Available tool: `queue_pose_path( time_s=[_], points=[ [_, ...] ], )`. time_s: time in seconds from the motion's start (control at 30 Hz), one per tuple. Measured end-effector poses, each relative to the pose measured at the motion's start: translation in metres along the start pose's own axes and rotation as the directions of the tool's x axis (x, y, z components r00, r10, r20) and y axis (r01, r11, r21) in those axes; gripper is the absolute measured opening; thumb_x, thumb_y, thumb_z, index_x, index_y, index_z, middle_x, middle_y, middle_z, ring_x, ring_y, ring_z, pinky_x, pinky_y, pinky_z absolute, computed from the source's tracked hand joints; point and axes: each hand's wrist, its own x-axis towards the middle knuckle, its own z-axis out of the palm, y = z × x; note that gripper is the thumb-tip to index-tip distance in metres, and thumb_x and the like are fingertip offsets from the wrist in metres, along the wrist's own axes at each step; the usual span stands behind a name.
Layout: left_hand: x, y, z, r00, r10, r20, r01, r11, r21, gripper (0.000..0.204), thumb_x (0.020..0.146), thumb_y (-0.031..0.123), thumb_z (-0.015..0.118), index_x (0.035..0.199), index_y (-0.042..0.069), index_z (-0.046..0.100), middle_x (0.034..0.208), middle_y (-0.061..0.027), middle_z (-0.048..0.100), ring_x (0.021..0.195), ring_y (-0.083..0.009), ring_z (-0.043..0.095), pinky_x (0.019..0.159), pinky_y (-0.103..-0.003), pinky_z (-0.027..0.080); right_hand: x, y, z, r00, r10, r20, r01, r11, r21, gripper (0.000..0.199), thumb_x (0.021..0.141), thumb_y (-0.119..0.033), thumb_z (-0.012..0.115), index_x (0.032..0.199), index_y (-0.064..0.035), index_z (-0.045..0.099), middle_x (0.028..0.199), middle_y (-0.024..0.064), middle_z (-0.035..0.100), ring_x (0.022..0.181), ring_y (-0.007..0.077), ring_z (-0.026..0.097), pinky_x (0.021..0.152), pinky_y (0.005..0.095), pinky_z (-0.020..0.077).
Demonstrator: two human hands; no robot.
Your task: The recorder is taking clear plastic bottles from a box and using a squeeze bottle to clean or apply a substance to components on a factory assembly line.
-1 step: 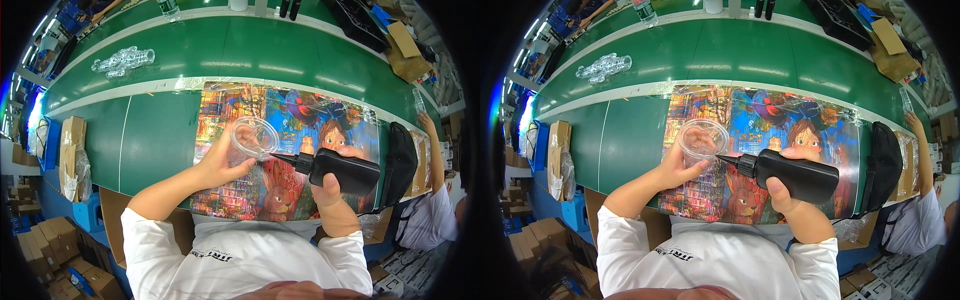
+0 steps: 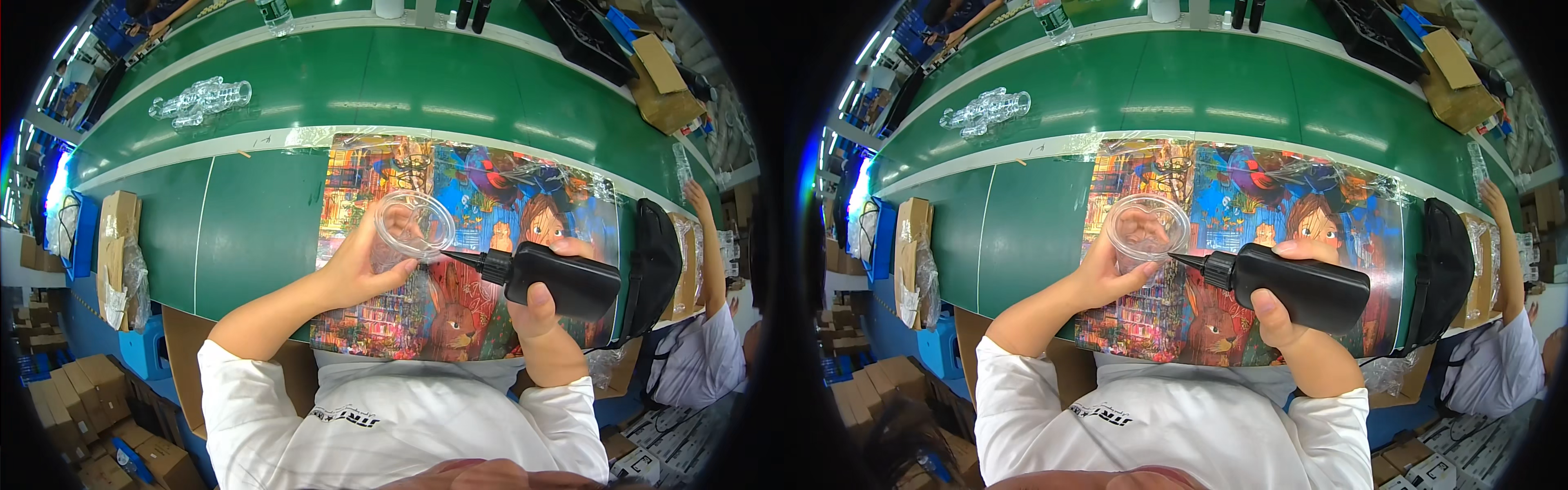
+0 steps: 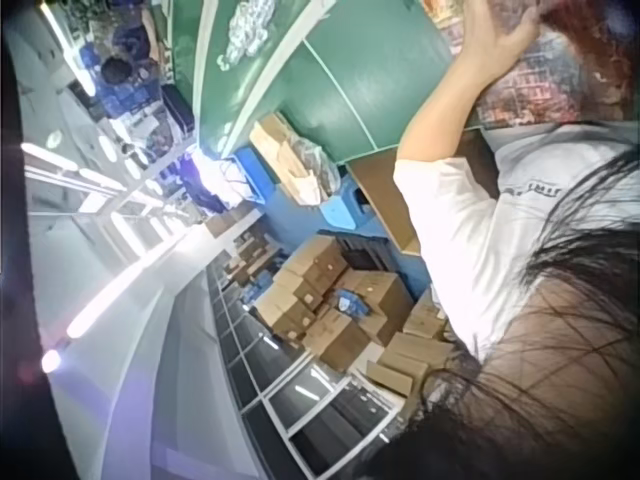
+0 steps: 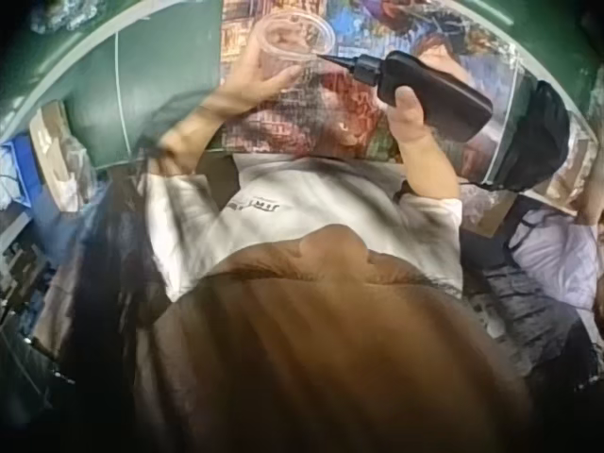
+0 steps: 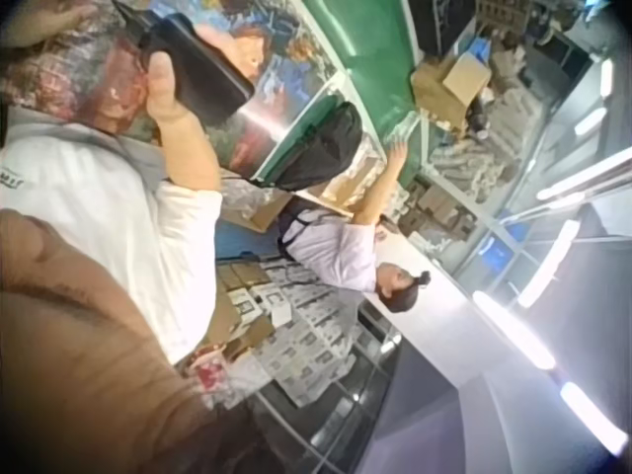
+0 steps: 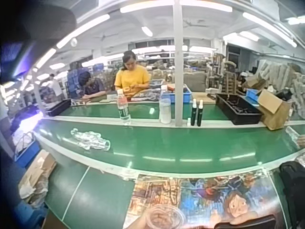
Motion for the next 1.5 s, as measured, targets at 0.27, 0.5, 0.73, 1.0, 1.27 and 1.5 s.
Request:
queue_pose_path(
  time_s=[0.27,0.5,0.73,1.0,1.27,1.5],
  points=[
    [0.0,0.004,-0.001,1.0,0.003,-0.004,-0.003,1.0,0.015,0.059,0.077,0.004,0.063,0.125,0.002,0.029,0.107,-0.012,0.05,0.104,-0.0203,0.049,0.094,-0.035,0.037,0.0,0.003,-0.001,0.999,-0.036,-0.014,0.036,0.998,0.044,0.052,0.069,-0.027,0.074,0.104,-0.0036,0.043,0.104,0.0065,0.045,0.084,0.0147,0.054,0.07,0.0243,0.0516],
    [-0.002,0.005,-0.001,1.0,-0.006,-0.004,0.006,1.0,0.001,0.054,0.077,0.003,0.061,0.123,0.005,0.032,0.108,-0.0116,0.051,0.103,-0.0192,0.051,0.091,-0.035,0.04,0.0,0.007,-0.009,0.995,-0.074,0.074,0.074,0.997,0.001,0.053,0.071,-0.025,0.073,0.107,-0.003,0.04,0.105,0.0073,0.045,0.084,0.0145,0.054,0.069,0.025,0.0529],
    [-0.002,0.004,-0.001,0.999,0.047,0.001,-0.047,0.999,-0.01,0.056,0.076,0.004,0.062,0.123,0.004,0.031,0.108,-0.0124,0.052,0.102,-0.0201,0.052,0.091,-0.036,0.041,0.0,0.008,-0.008,0.996,-0.061,0.059,0.058,0.997,0.045,0.052,0.072,-0.023,0.073,0.106,-0.0034,0.04,0.106,0.0073,0.045,0.083,0.0146,0.055,0.07,0.0252,0.0533],
    [-0.002,0.005,-0.004,0.998,0.064,0.026,-0.064,0.998,0.017,0.06,0.074,0.002,0.062,0.124,0.002,0.03,0.108,-0.0135,0.05,0.103,-0.0203,0.052,0.092,-0.035,0.041,0.001,0.011,-0.007,0.997,-0.075,0.011,0.074,0.994,0.074,0.051,0.072,-0.021,0.073,0.107,-0.0034,0.04,0.106,0.0076,0.045,0.082,0.0154,0.056,0.07,0.0254,0.0531],
    [-0.004,0.004,-0.003,0.998,0.056,0.019,-0.054,0.995,-0.078,0.062,0.069,0.002,0.062,0.123,0.003,0.03,0.107,-0.0137,0.051,0.102,-0.0208,0.053,0.089,-0.035,0.043,0.003,0.012,-0.004,0.995,-0.088,-0.045,0.092,0.993,0.075,0.05,0.073,-0.019,0.071,0.108,-0.0032,0.039,0.107,0.008,0.045,0.083,0.0163,0.055,0.071,0.0259,0.0528],
    [-0.004,0.002,-0.004,0.997,0.055,0.05,-0.051,0.995,-0.088,0.063,0.065,0.002,0.06,0.121,0.004,0.031,0.106,-0.0143,0.051,0.101,-0.0207,0.053,0.088,-0.035,0.044,0.004,0.011,-0.003,0.997,-0.072,-0.031,0.075,0.99,0.115,0.049,0.073,-0.019,0.07,0.108,-0.0033,0.039,0.107,0.0083,0.044,0.083,0.0163,0.055,0.071,0.0263,0.0529]
  ],
)
